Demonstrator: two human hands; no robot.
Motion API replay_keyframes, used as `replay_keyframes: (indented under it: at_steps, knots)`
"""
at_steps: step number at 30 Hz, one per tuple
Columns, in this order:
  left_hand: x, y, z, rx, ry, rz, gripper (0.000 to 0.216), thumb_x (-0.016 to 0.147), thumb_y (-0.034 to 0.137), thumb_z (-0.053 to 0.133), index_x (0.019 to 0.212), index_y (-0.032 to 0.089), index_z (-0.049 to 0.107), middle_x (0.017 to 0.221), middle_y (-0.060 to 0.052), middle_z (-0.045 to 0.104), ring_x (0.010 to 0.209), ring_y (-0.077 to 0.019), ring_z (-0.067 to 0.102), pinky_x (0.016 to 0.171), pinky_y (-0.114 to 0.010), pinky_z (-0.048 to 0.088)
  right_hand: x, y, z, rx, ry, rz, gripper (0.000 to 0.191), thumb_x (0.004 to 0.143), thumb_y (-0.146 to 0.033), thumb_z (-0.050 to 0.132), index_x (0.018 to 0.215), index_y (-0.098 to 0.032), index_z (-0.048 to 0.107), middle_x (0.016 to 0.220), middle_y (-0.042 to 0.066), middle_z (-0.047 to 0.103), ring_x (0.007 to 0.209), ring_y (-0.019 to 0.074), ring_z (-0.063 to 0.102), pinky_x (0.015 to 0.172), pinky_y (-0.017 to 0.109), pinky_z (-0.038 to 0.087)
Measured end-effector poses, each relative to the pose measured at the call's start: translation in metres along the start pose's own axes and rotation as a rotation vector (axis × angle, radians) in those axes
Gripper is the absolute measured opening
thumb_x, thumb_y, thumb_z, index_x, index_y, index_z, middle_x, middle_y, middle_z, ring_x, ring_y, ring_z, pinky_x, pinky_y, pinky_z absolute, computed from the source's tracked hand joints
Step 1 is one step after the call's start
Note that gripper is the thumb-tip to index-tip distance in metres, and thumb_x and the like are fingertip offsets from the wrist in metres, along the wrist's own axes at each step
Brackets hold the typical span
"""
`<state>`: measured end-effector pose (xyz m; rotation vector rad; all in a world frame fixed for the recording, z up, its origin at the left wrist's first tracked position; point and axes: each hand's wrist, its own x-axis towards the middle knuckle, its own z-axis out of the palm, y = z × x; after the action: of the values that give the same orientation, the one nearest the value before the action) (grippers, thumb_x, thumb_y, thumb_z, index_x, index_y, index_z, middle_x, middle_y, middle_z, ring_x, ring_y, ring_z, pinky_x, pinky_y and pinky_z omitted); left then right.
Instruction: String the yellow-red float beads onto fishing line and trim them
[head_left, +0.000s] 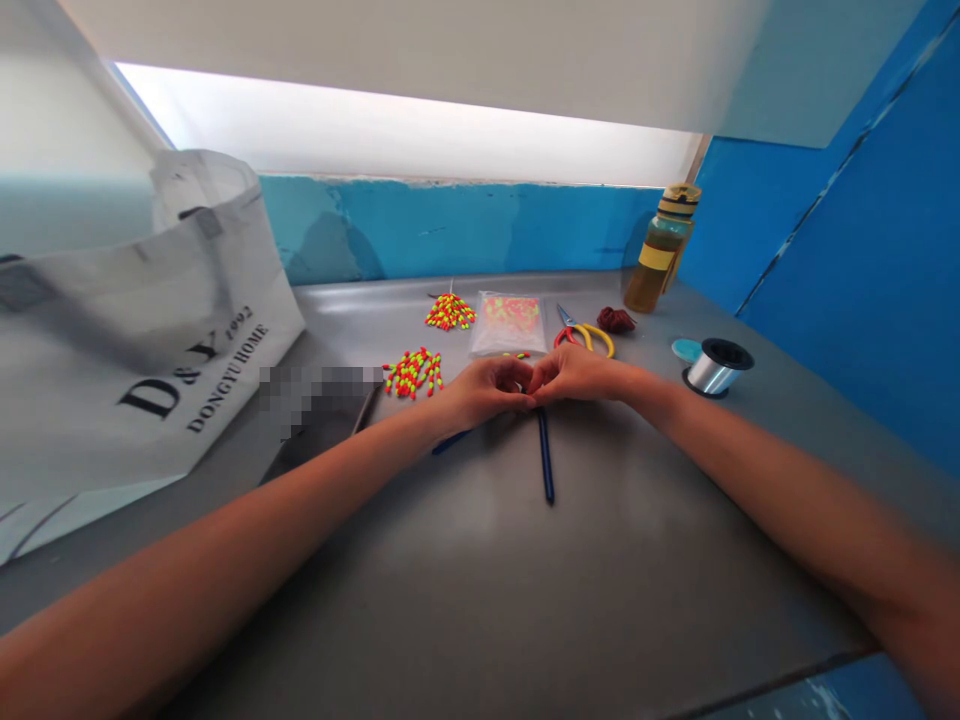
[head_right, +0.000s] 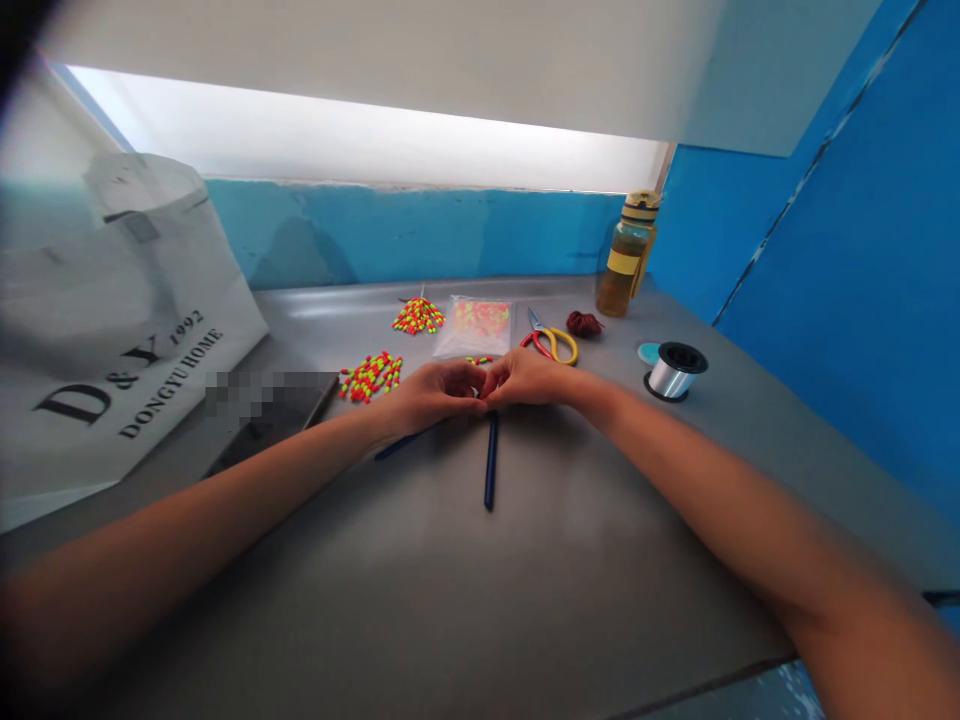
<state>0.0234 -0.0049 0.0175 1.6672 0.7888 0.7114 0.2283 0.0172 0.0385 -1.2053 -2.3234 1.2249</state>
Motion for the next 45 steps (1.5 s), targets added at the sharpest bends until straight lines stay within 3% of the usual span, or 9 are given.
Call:
replay_keyframes:
  at_steps: [17, 25, 31, 35, 39, 43, 45]
  knots:
    - [-0.001, -0.001, 0.0, 0.043, 0.03, -0.013, 0.023, 0.067, 0.029, 0.081, 0.086, 0.017, 0.073, 0.073, 0.001, 0.065, 0.065, -0.0126, 0.054, 0.061, -0.026, 0.037, 0.001, -0.002, 0.001, 0.025, 0.007, 0.026, 0.02, 0.065, -0.031, 0.077, 0.077, -0.014, 0.077, 0.068, 0.0, 0.066, 0.065, 0.0127, 0.056, 0.06, 0.024, 0.038]
    - [0.001, -0.008, -0.002, 0.024, 0.041, -0.032, 0.029, 0.066, 0.03, 0.083, 0.09, 0.019, 0.073, 0.076, -0.001, 0.068, 0.066, -0.0131, 0.057, 0.064, -0.027, 0.041, -0.002, -0.006, 0.0, -0.043, -0.004, -0.013, 0.02, 0.072, -0.033, 0.075, 0.08, -0.014, 0.077, 0.071, 0.001, 0.067, 0.068, 0.0129, 0.055, 0.059, 0.024, 0.036]
    - [0.0, -0.006, -0.005, -0.114, 0.118, -0.059, 0.031, 0.071, 0.036, 0.081, 0.095, 0.017, 0.074, 0.09, -0.007, 0.074, 0.078, -0.0187, 0.066, 0.067, -0.029, 0.047, 0.0, -0.003, 0.004, -0.051, 0.193, -0.109, 0.026, 0.078, -0.039, 0.071, 0.087, -0.015, 0.078, 0.069, 0.0, 0.064, 0.064, 0.0113, 0.051, 0.06, 0.024, 0.033]
    - [0.001, -0.004, -0.01, -0.188, 0.172, -0.098, 0.03, 0.07, 0.031, 0.083, 0.096, 0.017, 0.076, 0.093, -0.008, 0.073, 0.076, -0.0163, 0.064, 0.064, -0.028, 0.046, 0.001, -0.004, 0.009, -0.112, 0.328, -0.151, 0.028, 0.083, -0.041, 0.068, 0.09, -0.016, 0.077, 0.061, -0.003, 0.056, 0.057, 0.009, 0.044, 0.058, 0.025, 0.029]
    - [0.004, -0.008, -0.015, -0.327, 0.217, -0.145, 0.031, 0.066, 0.024, 0.086, 0.095, 0.018, 0.075, 0.096, -0.008, 0.072, 0.079, -0.0156, 0.064, 0.068, -0.028, 0.049, 0.001, -0.005, 0.012, -0.134, 0.369, -0.186, 0.031, 0.087, -0.043, 0.065, 0.094, -0.016, 0.077, 0.06, -0.004, 0.054, 0.056, 0.0089, 0.042, 0.058, 0.025, 0.028]
    - [0.006, -0.013, -0.018, -0.411, 0.281, -0.162, 0.028, 0.067, 0.022, 0.086, 0.092, 0.02, 0.074, 0.094, -0.007, 0.071, 0.079, -0.0156, 0.064, 0.068, -0.028, 0.05, 0.002, -0.006, 0.01, -0.135, 0.376, -0.18, 0.041, 0.088, -0.049, 0.064, 0.111, -0.017, 0.075, 0.063, -0.004, 0.055, 0.058, 0.0102, 0.045, 0.058, 0.025, 0.029]
    - [0.007, -0.014, -0.02, -0.456, 0.328, -0.171, 0.027, 0.068, 0.021, 0.086, 0.091, 0.02, 0.073, 0.091, -0.005, 0.071, 0.077, -0.0145, 0.063, 0.068, -0.027, 0.05, 0.001, -0.008, 0.006, -0.138, 0.389, -0.15, 0.038, 0.088, -0.047, 0.063, 0.107, -0.016, 0.075, 0.065, -0.002, 0.058, 0.06, 0.0108, 0.047, 0.058, 0.025, 0.031]
